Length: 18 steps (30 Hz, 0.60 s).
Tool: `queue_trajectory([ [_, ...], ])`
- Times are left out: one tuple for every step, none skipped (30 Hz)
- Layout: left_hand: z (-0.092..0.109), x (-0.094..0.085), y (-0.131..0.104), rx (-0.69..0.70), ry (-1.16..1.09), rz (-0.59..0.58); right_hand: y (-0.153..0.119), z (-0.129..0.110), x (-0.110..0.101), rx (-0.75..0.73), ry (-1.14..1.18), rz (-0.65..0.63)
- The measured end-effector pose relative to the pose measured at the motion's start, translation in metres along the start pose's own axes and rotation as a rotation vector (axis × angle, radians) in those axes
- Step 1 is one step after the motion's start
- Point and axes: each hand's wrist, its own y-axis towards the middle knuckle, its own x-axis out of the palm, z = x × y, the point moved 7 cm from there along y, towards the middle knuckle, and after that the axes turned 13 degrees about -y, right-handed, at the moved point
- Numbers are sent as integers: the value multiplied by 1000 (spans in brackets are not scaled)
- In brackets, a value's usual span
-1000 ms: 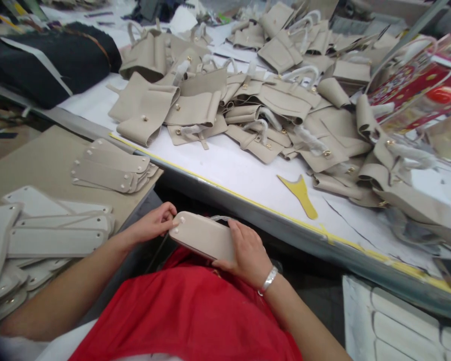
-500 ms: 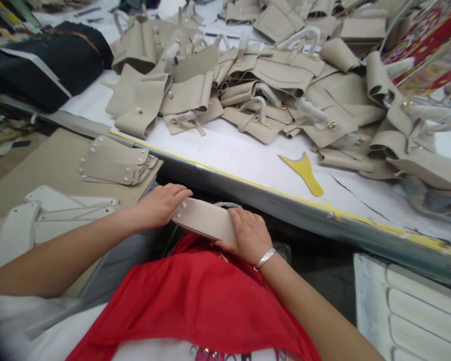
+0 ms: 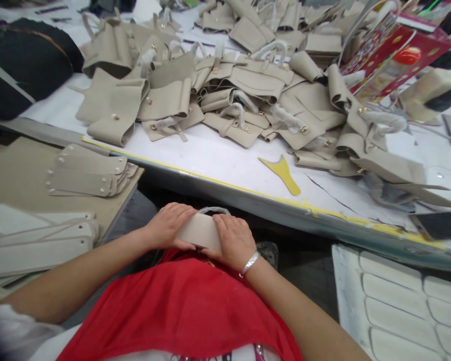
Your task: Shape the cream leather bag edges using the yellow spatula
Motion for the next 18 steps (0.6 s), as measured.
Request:
queue_trajectory([
  [0,-1,1,-8,-1,-1,0,0,0,2,2,-2],
  [-1,-1,1,-11,-1,-4,1,1,1,4,4,-4],
  [-1,-1,2,-11,0,-8,2,1,1,6,7,-5],
  [-1,-1,3,-9,2,-13,2,2,1,8,10,-6],
  [-2,-1,3,-9,4,-18,3,2,1,12,14,-7],
  [-3,-1,4,-10,4,-24,4,3,1,15,17,-7],
  [-4,-1,4,-12,1,-28,5,3,1,19,20,-6],
  [-4,-1,5,-15,-4,-32,5,4,1,21,21,-6],
  [-5,-1,5,-18,-10,-33,6,4,1,22,20,-7],
  [-6,-1,5,-22,-17,-35,6,4,0,22,17,-8],
  [-6,-1,5,-25,-22,-36,6,4,0,20,13,-8],
  [-6,0,5,-27,-25,-35,6,4,1,12,7,-7],
  [-6,-1,5,-27,-25,-32,5,3,1,-1,-1,-5],
  [-5,-1,5,-26,-24,-29,5,3,1,-16,-11,-1],
  [-5,-1,5,-27,-21,-25,5,2,2,-31,-21,3],
  [-4,-1,5,-26,-17,-22,4,1,3,-43,-33,3],
  [-4,0,5,-27,-12,-19,4,0,3,-49,-46,1],
  [-3,0,5,-29,-6,-19,4,-1,4,-48,-61,0],
])
